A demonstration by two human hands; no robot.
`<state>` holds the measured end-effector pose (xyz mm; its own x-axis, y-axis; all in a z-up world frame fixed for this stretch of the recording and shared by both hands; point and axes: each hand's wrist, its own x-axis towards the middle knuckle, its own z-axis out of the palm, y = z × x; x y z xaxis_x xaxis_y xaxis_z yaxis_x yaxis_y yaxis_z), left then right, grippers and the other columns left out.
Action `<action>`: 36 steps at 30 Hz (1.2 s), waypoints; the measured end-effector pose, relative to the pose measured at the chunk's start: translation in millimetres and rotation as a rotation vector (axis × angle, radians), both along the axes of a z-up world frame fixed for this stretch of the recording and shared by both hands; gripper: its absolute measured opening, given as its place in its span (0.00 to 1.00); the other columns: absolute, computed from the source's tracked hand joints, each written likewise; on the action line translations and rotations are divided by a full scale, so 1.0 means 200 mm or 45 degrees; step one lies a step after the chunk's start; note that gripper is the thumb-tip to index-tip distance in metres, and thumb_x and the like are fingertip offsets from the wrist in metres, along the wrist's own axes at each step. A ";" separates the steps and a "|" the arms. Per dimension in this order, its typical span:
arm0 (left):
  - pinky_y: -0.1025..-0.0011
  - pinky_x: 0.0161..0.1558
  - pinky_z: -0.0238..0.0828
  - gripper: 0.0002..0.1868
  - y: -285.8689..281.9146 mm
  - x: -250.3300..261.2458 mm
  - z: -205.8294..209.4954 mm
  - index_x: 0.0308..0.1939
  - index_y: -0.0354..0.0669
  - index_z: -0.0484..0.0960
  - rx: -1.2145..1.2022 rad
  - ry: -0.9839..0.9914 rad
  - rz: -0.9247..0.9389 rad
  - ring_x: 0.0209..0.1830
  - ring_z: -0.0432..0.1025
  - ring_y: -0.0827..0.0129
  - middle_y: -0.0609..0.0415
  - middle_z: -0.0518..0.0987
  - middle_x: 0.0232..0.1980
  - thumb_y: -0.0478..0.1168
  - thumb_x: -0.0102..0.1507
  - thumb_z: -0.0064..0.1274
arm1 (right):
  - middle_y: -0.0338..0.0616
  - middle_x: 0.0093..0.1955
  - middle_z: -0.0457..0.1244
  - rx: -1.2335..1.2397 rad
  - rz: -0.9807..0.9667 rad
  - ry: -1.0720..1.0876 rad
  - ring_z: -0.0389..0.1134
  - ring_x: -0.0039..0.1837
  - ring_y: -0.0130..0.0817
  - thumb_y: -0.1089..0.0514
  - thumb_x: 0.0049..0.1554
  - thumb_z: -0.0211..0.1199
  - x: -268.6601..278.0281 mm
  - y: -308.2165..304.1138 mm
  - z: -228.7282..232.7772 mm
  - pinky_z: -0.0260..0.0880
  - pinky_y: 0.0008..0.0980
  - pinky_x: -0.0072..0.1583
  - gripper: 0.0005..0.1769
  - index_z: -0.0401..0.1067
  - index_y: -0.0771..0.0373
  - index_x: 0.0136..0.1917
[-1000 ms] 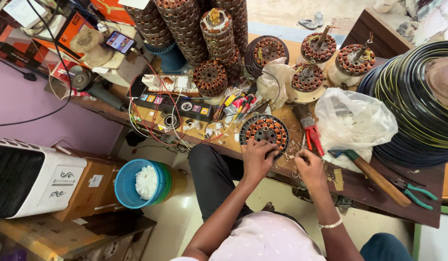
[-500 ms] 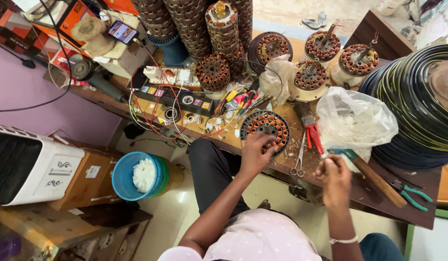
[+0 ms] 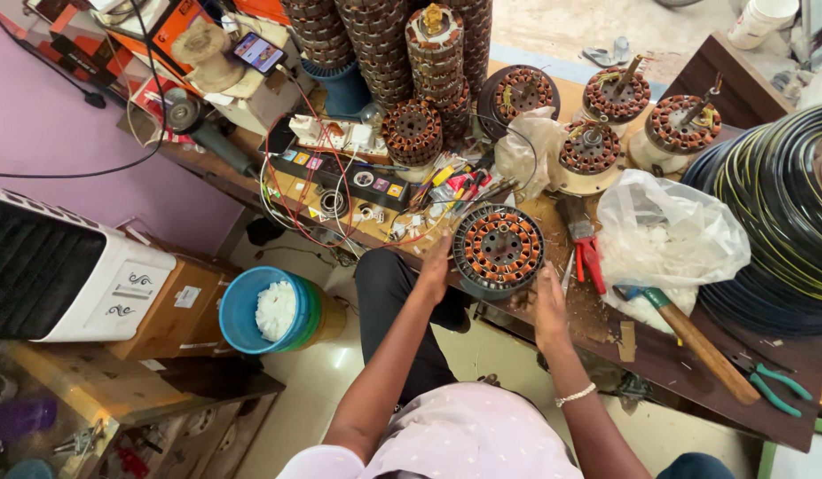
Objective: The person works on a motor stator, using a green-handled tool to adjust copper windings and a hammer to tap components. They also use scissors to cut a white tie and secure the windings.
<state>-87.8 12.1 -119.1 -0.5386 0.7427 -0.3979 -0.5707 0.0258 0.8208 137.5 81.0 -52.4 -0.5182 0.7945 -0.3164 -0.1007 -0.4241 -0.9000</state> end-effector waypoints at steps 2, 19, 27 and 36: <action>0.74 0.59 0.65 0.23 0.02 0.01 -0.06 0.56 0.43 0.77 0.223 0.101 -0.040 0.54 0.71 0.75 0.58 0.79 0.54 0.56 0.69 0.46 | 0.41 0.46 0.64 0.107 -0.054 -0.020 0.64 0.40 0.28 0.44 0.70 0.42 -0.04 0.00 -0.02 0.70 0.32 0.44 0.25 0.60 0.59 0.73; 0.64 0.41 0.78 0.22 -0.10 0.50 0.12 0.60 0.41 0.69 0.227 -0.208 0.335 0.44 0.74 0.68 0.55 0.78 0.48 0.52 0.69 0.47 | 0.36 0.42 0.64 0.515 -0.130 -0.120 0.64 0.41 0.22 0.62 0.73 0.54 0.28 0.25 -0.01 0.65 0.24 0.44 0.09 0.74 0.67 0.59; 0.70 0.52 0.72 0.21 -0.23 0.51 0.23 0.67 0.42 0.67 0.033 0.586 0.411 0.52 0.71 0.71 0.54 0.74 0.53 0.46 0.75 0.50 | 0.39 0.43 0.65 0.535 -0.171 -0.104 0.65 0.42 0.23 0.64 0.71 0.56 0.31 0.07 0.23 0.69 0.25 0.47 0.07 0.73 0.70 0.58; 0.78 0.40 0.67 0.17 -0.23 0.32 0.41 0.53 0.33 0.83 -0.005 0.663 0.178 0.36 0.68 0.81 0.62 0.79 0.38 0.43 0.67 0.60 | 0.40 0.45 0.68 0.746 0.060 -0.241 0.68 0.45 0.23 0.66 0.70 0.55 0.18 0.05 0.44 0.69 0.22 0.50 0.08 0.74 0.71 0.57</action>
